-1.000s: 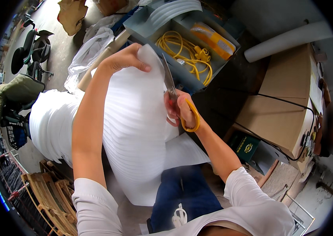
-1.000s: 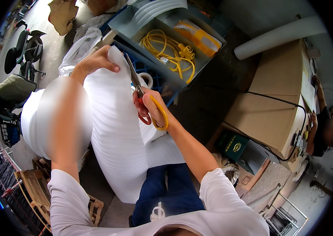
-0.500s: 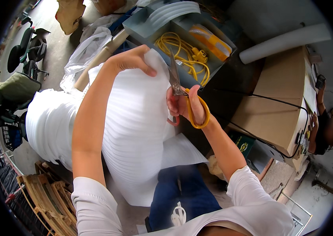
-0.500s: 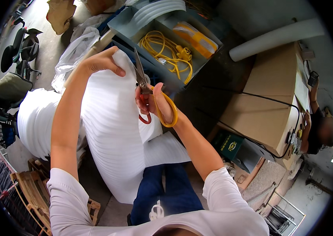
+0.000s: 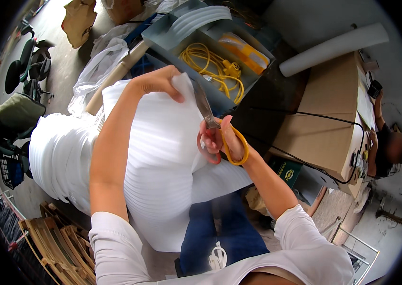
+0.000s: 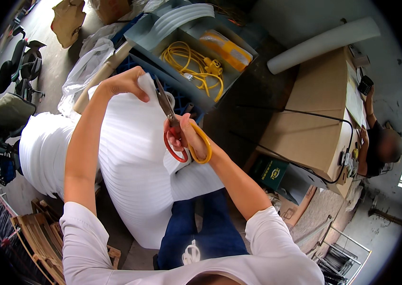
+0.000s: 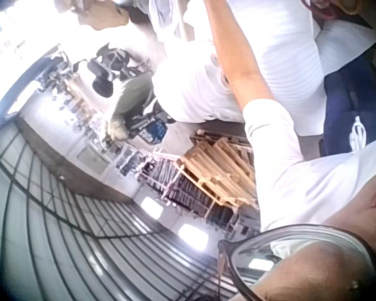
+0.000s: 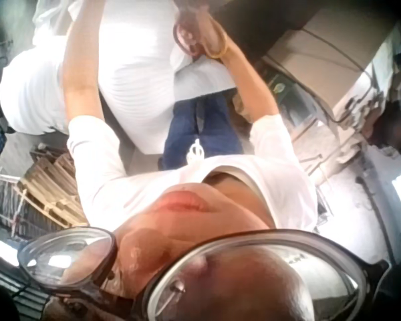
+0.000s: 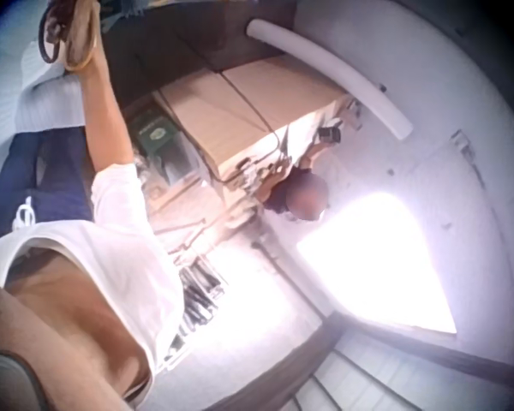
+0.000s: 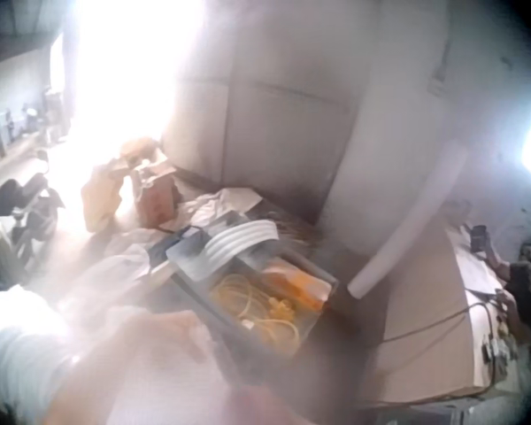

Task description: The person uses yellow-handled scissors to cut a large roll of white bubble wrap into smaller pieces. They repeatedly pull the material, cut it, and fold the resulting sheets. The person works in a cluttered workshop environment with another individual visible in the background.

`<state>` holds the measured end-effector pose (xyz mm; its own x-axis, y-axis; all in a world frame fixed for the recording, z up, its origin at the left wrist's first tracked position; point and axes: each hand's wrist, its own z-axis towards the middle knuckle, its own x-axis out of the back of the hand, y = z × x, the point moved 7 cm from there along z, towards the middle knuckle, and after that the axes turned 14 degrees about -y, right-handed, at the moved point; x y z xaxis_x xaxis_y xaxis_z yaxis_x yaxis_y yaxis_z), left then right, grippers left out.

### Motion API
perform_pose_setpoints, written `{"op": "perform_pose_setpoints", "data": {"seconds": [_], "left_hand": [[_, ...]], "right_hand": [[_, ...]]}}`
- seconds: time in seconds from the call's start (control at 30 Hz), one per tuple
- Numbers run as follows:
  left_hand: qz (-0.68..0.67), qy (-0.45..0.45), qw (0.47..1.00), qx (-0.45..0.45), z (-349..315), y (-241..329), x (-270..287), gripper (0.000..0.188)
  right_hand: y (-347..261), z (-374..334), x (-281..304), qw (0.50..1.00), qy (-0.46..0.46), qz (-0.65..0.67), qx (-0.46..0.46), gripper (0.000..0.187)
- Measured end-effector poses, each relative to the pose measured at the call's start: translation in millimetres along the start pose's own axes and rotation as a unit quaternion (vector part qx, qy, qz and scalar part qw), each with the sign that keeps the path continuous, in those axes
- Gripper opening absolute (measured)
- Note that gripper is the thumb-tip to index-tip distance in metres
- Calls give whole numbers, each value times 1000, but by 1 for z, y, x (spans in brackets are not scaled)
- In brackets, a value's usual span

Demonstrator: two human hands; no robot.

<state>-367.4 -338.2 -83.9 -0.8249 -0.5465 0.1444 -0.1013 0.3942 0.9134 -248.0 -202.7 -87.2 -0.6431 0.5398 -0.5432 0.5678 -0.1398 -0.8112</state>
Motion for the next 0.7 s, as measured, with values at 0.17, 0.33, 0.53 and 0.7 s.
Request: {"op": "perform_pose_setpoints", "data": {"seconds": [0.17,0.33,0.53,0.7], "left_hand": [[-22,-68,997,-14,2,-7,-17,30],[0,-63,998,7,-7,-11,-25,30],[127,-50,990,44,6,-18,-27,28],[255,22,966,-28,9,-20,-30,24]], "right_hand": [[7,1,0,1000,2,-2,22,69],[12,20,-6,997,-2,77,18,62],[-23,6,1,983,31,135,121,56],[-68,-70,16,967,240,-67,56,37]]}}
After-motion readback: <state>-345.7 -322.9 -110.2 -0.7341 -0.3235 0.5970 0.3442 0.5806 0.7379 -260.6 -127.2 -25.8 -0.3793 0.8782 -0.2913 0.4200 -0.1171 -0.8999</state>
